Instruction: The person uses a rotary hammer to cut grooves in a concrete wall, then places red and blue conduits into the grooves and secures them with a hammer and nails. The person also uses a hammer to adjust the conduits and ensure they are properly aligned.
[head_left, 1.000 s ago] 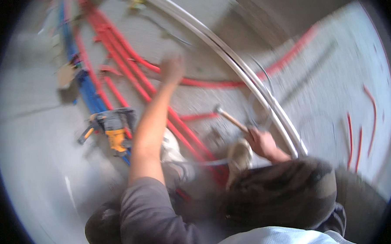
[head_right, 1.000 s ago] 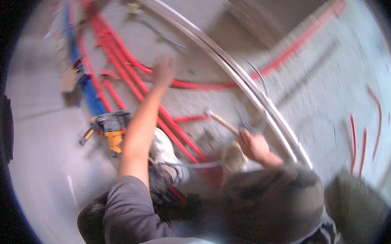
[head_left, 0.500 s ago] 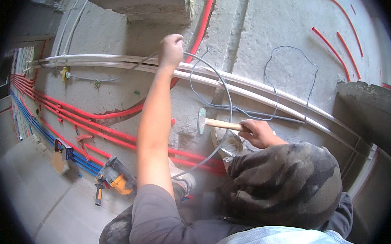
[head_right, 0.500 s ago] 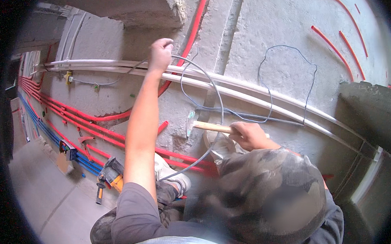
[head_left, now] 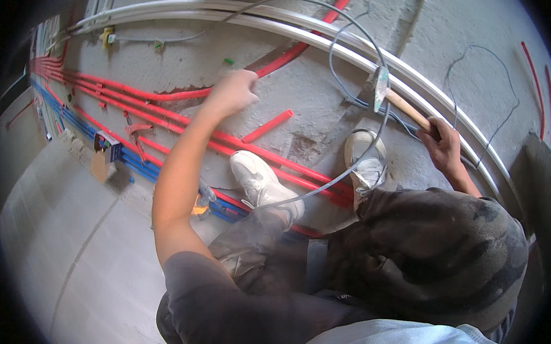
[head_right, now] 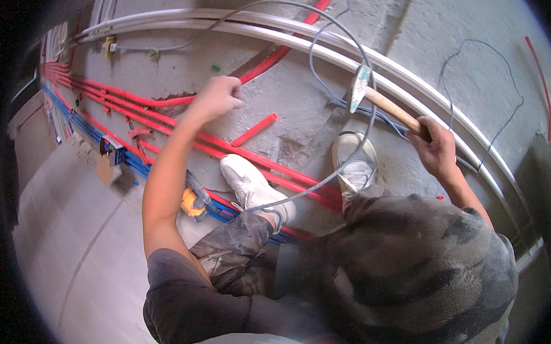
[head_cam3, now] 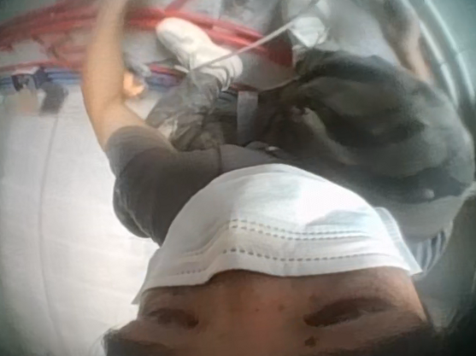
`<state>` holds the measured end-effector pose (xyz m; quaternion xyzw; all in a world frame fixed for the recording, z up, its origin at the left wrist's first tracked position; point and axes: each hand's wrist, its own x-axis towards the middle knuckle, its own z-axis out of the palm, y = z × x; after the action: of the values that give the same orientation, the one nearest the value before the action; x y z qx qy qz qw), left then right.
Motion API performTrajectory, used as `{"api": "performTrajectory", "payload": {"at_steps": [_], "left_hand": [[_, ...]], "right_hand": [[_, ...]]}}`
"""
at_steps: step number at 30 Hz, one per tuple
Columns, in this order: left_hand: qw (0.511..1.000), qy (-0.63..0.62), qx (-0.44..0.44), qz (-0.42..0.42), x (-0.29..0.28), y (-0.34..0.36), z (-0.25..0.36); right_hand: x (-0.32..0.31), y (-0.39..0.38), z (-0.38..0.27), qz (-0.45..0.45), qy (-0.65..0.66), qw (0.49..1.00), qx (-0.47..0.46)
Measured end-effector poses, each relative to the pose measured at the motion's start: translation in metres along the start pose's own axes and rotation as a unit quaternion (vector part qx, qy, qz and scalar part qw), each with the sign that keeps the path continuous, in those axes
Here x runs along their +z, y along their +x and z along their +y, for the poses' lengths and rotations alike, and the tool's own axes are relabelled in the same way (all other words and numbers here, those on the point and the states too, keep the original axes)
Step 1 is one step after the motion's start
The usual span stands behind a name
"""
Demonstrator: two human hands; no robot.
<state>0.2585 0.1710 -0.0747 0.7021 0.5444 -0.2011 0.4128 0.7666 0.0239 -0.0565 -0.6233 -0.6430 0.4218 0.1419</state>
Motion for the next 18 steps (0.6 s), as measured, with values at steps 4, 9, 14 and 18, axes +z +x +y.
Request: {"api": "performTrajectory", "payload": {"at_steps": [4,9,14,18], "left_hand": [[0.995,0.006,-0.056,0.084,0.017,0.0,-0.011],[0.867,0.0,-0.218,0.448,-0.019,-0.016,-0.118],[0.917,-0.039,0.04,0.395,-0.013,-0.005,-0.102],[0.926,-0.041,0.102,0.362,0.005,0.028,-0.07]], "right_hand": [[-0.005,0.011,-0.002,-0.027,0.022,0.999,-0.024],[0.022,0.018,-0.011,-0.049,0.04,0.998,-0.019],[0.034,0.011,-0.023,-0.038,0.001,0.999,-0.015],[0.02,0.006,-0.041,-0.061,-0.042,0.997,0.002]]}}
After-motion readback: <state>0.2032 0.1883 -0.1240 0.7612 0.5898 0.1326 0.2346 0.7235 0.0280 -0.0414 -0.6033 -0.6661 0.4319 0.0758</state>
